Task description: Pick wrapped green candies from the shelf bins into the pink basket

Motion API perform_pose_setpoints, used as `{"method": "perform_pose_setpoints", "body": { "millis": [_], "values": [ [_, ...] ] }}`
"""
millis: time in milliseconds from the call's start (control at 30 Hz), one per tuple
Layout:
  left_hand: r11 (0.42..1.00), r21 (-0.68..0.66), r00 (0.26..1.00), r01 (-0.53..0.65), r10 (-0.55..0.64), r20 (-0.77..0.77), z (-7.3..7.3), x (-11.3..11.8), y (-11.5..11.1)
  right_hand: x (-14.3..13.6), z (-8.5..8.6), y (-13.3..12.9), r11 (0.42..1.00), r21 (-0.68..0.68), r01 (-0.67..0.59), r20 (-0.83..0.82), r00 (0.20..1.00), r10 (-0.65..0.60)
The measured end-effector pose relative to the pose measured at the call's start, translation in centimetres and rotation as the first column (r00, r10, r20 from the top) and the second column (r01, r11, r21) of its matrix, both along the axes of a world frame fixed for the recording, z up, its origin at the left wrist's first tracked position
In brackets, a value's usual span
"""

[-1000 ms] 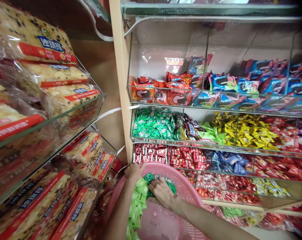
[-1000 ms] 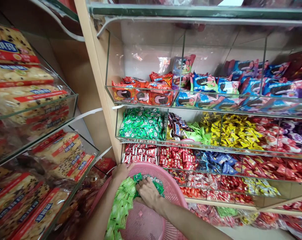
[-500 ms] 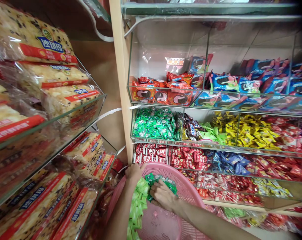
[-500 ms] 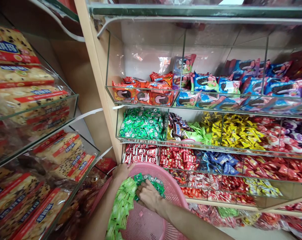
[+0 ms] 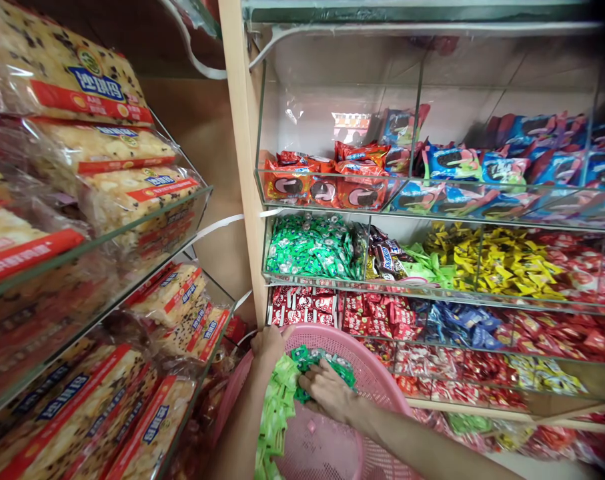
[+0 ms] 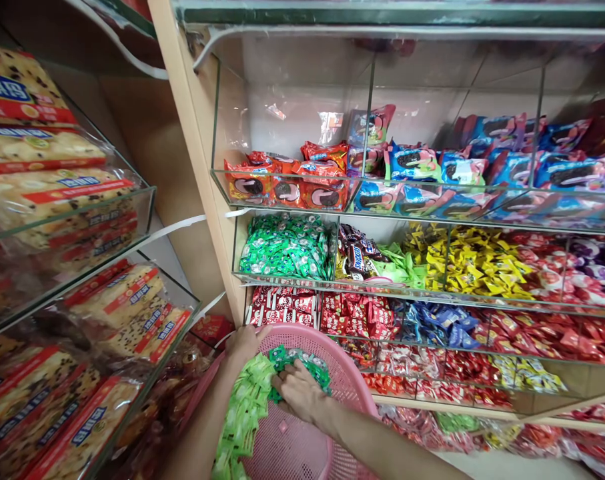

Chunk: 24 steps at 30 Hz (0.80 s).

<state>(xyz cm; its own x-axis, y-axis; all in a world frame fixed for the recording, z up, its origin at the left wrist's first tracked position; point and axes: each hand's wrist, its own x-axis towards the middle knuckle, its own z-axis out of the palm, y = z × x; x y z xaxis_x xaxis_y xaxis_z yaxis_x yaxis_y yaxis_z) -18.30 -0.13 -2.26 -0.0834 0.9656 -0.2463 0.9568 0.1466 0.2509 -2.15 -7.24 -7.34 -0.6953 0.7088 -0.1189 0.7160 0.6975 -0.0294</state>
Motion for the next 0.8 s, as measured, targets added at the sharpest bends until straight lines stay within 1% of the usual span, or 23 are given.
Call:
{"method": "perform_pose_setpoints", "body": {
  "millis": [133,267,467,667,800],
  "values": [
    [1.0,-0.002,1.0,-0.001,0.001,0.006,0.0,0.0,0.0,-0.3,-0.1,0.0,0.999,-0.001,0.047,0.017,0.999,-0.047],
    [1.0,0.003,1.0,0.003,-0.003,-0.005,0.0,0.0,0.0,0.1,-0.2,0.0,0.998,0.003,0.065,-0.016,0.998,-0.065],
    [1.0,0.0,1.0,0.003,-0.003,-0.014,-0.1,-0.1,0.0,1.0,-0.5,0.1,0.998,0.002,0.06,-0.057,0.997,-0.06],
    [1.0,0.002,1.0,-0.003,0.003,-0.008,-0.1,0.0,0.1,1.5,-1.4,0.5,0.998,0.054,0.038,-0.069,0.997,-0.034],
    [1.0,-0.001,1.0,-0.003,0.003,-0.007,0.1,0.1,0.0,1.5,-1.1,0.5,0.998,0.056,0.029,-0.052,0.998,-0.026]
  ]
}}
